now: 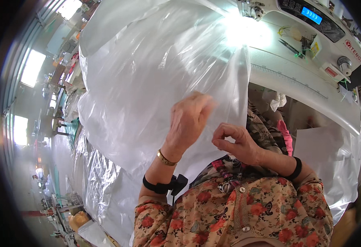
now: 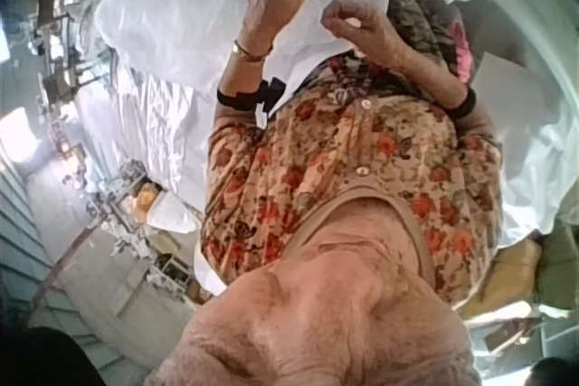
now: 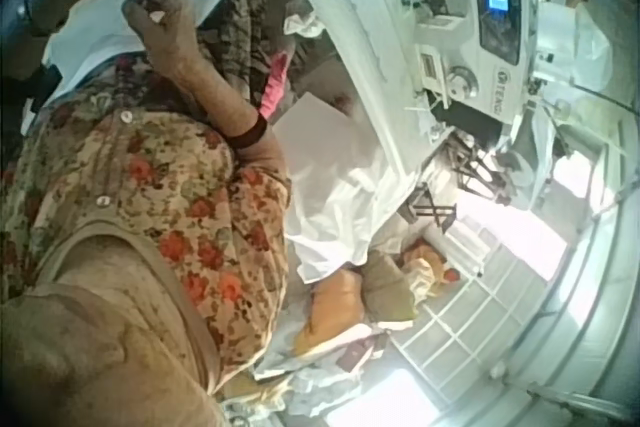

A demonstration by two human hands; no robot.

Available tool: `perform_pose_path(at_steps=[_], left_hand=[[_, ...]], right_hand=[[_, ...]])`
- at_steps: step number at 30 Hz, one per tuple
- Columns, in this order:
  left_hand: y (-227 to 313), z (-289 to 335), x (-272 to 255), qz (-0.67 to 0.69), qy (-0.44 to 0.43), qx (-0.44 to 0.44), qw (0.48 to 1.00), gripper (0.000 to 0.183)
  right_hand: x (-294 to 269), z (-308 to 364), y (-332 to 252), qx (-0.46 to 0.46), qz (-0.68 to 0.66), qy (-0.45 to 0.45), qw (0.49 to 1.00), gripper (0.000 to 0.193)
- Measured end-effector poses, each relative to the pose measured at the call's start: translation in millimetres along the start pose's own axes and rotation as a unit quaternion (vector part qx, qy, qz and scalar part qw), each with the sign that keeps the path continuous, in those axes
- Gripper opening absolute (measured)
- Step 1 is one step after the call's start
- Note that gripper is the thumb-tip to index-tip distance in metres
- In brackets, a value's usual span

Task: Sewing large white plastic sheets together using an industrial sewing machine.

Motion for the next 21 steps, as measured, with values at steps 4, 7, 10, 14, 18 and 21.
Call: perform_pose_path(at_steps=[4, 7, 10, 14, 18, 21], left_hand=[[-1.9, -2.0, 28.2, 0.081, -0.111, -0.073, 0.988, 0.018], [-8.6, -1.6, 12.9, 0.155, -0.021, -0.108, 0.982, 0.022], [-4.6, 1.4, 11.4, 0.117, -0.007, -0.090, 0.989, 0.022], [-1.2, 7.2, 35.9, 0.124, -0.095, -0.102, 0.982, 0.024], [0.1, 19.6, 50.4, 0.116, -0.159, -0.125, 0.972, 0.033], [2.1, 25.4, 50.9, 0.122, -0.166, -0.134, 0.969, 0.039]], right_hand=[[-5.0, 1.7, -6.9, -0.074, 0.050, 0.013, 0.996, 0.016], [-59.8, 22.9, 27.3, 0.045, -0.143, 0.288, 0.946, 0.029], [-43.1, 27.0, 61.2, 0.224, -0.128, 0.202, 0.945, 0.046], [-5.9, 27.5, 75.3, 0.302, -0.230, 0.080, 0.922, 0.035], [-3.6, 21.5, 44.3, 0.147, -0.020, 0.048, 0.988, 0.022], [3.7, 14.7, 20.1, 0.046, 0.056, 0.034, 0.997, 0.017]])
Point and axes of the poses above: each hand's wrist, its own z-axis away from the middle knuckle, its own x-axis out of the palm, y = z × x, the point moved 10 cm from there along -z, towards the middle knuckle, and after that the axes turned 7 degrees about -x, right-handed, at the moved point
